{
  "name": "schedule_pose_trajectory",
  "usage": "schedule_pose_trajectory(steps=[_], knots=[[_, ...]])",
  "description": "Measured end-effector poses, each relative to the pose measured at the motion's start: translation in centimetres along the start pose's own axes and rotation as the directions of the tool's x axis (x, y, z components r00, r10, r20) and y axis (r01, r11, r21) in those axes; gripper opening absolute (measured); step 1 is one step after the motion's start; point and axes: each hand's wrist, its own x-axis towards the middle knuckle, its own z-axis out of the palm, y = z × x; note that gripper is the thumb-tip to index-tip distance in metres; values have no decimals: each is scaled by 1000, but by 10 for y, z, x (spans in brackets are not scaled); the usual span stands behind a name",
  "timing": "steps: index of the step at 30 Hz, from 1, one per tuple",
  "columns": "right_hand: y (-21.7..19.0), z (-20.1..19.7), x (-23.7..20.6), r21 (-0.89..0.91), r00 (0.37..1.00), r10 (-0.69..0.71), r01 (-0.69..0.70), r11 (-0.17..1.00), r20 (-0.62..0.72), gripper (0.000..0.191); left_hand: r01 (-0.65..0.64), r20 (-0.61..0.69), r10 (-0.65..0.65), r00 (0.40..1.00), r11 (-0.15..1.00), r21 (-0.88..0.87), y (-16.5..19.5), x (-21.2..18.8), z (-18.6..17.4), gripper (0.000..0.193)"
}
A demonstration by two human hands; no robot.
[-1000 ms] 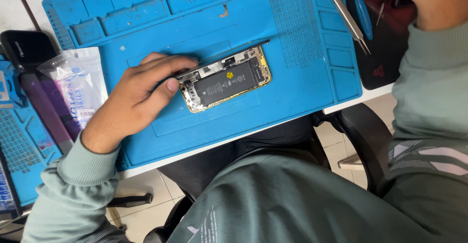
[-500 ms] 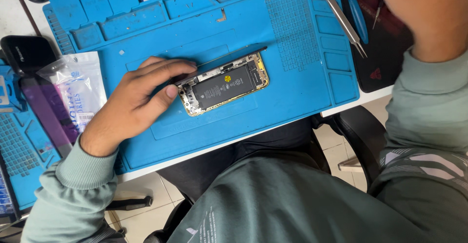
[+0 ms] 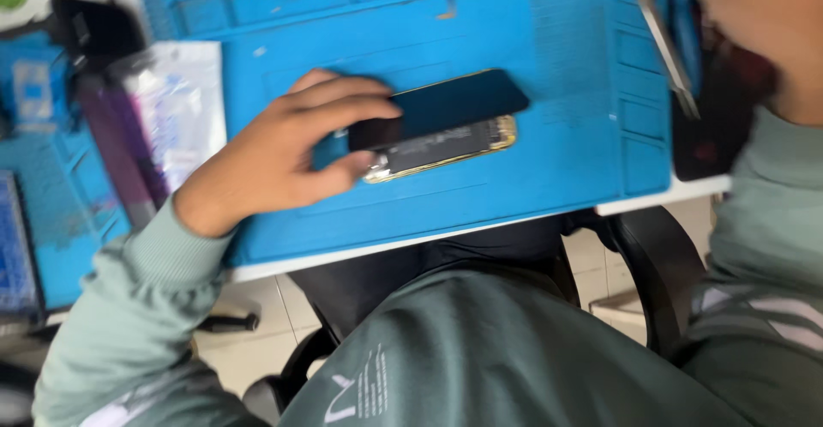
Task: The person reassembles a disassembled smartphone on a blue work mat. They align and press the display assembly onto the chassis, then use tweezers to adjust internal components and connectors before closing the device.
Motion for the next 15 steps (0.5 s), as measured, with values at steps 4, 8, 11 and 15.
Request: schedule_pose_trajectory(steps=[4,8,11,15], knots=[[-6,10,8,101,999,-51,51,994,-11,25,-51,-12,51,999,997,53,-5,-6,4,51],[-26,9,20,206,985,-173,173,963,-20,23,-51,4,51,999,992,118,-6,-8,11,58],[-50,10,37,304,944,-331,319,897,-14,22,-41,15,39,999,986,162,-4,-7,15,63],[-96,19,62,451,838,-545,485,749,5,21,-26,15,23,1000,983,184,-1,-8,17,69]])
